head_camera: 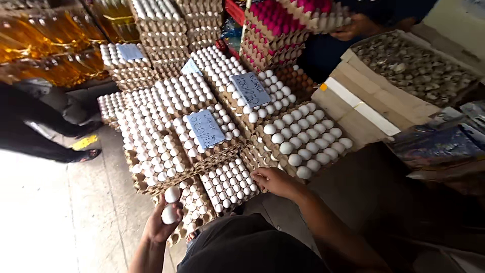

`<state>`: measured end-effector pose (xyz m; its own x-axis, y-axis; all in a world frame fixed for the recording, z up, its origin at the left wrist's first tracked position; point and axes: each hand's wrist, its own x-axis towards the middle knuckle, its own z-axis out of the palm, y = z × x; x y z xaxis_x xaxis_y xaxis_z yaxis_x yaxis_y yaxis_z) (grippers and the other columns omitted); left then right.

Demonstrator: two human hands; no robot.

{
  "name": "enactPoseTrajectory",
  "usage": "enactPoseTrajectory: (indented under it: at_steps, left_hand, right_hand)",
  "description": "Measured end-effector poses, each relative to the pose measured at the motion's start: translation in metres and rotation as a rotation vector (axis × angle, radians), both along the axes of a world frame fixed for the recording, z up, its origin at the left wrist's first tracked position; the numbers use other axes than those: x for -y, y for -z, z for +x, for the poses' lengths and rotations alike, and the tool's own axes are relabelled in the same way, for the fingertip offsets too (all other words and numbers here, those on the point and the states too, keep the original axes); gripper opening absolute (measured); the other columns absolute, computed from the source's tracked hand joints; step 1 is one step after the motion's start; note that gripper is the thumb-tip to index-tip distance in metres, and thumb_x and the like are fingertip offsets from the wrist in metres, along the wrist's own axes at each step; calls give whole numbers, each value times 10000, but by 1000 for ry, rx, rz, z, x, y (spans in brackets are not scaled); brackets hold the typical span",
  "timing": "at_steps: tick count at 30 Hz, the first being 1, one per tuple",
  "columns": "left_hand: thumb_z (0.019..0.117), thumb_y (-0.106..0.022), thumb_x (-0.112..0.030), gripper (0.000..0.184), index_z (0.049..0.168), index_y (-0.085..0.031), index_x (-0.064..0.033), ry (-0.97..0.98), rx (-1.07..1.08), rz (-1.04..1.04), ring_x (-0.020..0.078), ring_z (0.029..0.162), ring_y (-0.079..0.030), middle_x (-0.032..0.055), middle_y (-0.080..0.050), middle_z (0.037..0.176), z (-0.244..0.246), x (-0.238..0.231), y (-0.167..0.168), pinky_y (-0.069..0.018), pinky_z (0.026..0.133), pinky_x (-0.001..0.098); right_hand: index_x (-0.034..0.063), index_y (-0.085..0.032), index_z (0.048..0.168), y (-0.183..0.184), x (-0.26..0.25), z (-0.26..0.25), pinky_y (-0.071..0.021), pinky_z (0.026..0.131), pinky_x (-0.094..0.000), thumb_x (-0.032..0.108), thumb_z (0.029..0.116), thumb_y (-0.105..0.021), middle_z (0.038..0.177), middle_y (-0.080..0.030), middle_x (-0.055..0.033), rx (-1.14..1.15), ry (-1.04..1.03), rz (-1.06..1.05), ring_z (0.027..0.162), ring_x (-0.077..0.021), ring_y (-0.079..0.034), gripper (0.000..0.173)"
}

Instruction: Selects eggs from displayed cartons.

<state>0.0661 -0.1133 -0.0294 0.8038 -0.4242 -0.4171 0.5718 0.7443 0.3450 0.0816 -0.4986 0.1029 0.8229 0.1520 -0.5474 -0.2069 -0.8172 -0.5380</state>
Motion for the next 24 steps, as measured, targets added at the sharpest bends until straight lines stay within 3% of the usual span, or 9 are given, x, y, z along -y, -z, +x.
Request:
enactPoseTrajectory:
  at_steps: [2, 4, 9, 12, 19, 21, 24]
  left_hand:
    - [1076, -292, -554, 587, 1230, -581, -67, -60, -77, 31, 157, 696, -701, 116, -697, 915, -3, -9, -12, -605, 589, 270]
    - [1086, -228, -547, 610, 1201, -563, -50, -118, -130, 19, 168, 686, -682, 126, -676, 887, -10, -22, -19, -589, 583, 268]
    - [1066, -307, -573, 601, 1245, -582, -70, -136, 4, -116, 170, 740, -703, 132, -698, 973, -37, -57, -10, -605, 611, 275]
    - [1023, -453, -582, 584, 1291, -600, -84, -138, 80, -179, 168, 763, -722, 134, -708, 1053, -51, -76, -1, -618, 612, 275]
    - [1050, -367, -570, 593, 1271, -564, -56, -239, -4, -244, 198, 764, -717, 160, -687, 1030, -76, -109, -2, -616, 616, 284]
    - [1042, -408, -572, 590, 1309, -560, -68, -261, 3, -262, 193, 777, -717, 157, -683, 1055, -82, -118, 0, -617, 626, 280]
    - [1049, -387, -569, 584, 1316, -562, -80, -300, 3, -273, 201, 782, -722, 173, -681, 1114, -90, -127, 1, -619, 620, 286]
  right_hand:
    - [102, -629, 1363, 13, -26, -5, -567, 844, -446, 414, 1114, -433, 978, -718, -119, -53, 0, 22, 837, -222, -692, 445]
    - [107, -627, 1368, 29, -54, -12, -563, 842, -436, 409, 1117, -431, 993, -718, -111, -97, -37, 30, 842, -213, -688, 439]
    - [81, -643, 1349, 55, -107, -29, -549, 926, -547, 418, 1106, -445, 1032, -734, -171, -143, -162, 10, 936, -313, -714, 461]
    - [80, -638, 1358, 53, -127, -31, -551, 928, -531, 423, 1108, -440, 1065, -723, -177, -159, -186, -5, 939, -311, -711, 469]
    - [45, -633, 1344, 73, -140, -25, -541, 872, -462, 384, 1115, -447, 1033, -696, -181, -161, -137, 12, 860, -263, -668, 449]
    - [31, -631, 1339, 94, -143, -16, -530, 866, -454, 367, 1117, -458, 1016, -692, -180, -188, -85, -8, 853, -259, -653, 438]
    - [69, -631, 1357, 136, -139, 4, -493, 761, -424, 380, 1115, -461, 1010, -686, -149, -235, 29, -52, 814, -232, -601, 429]
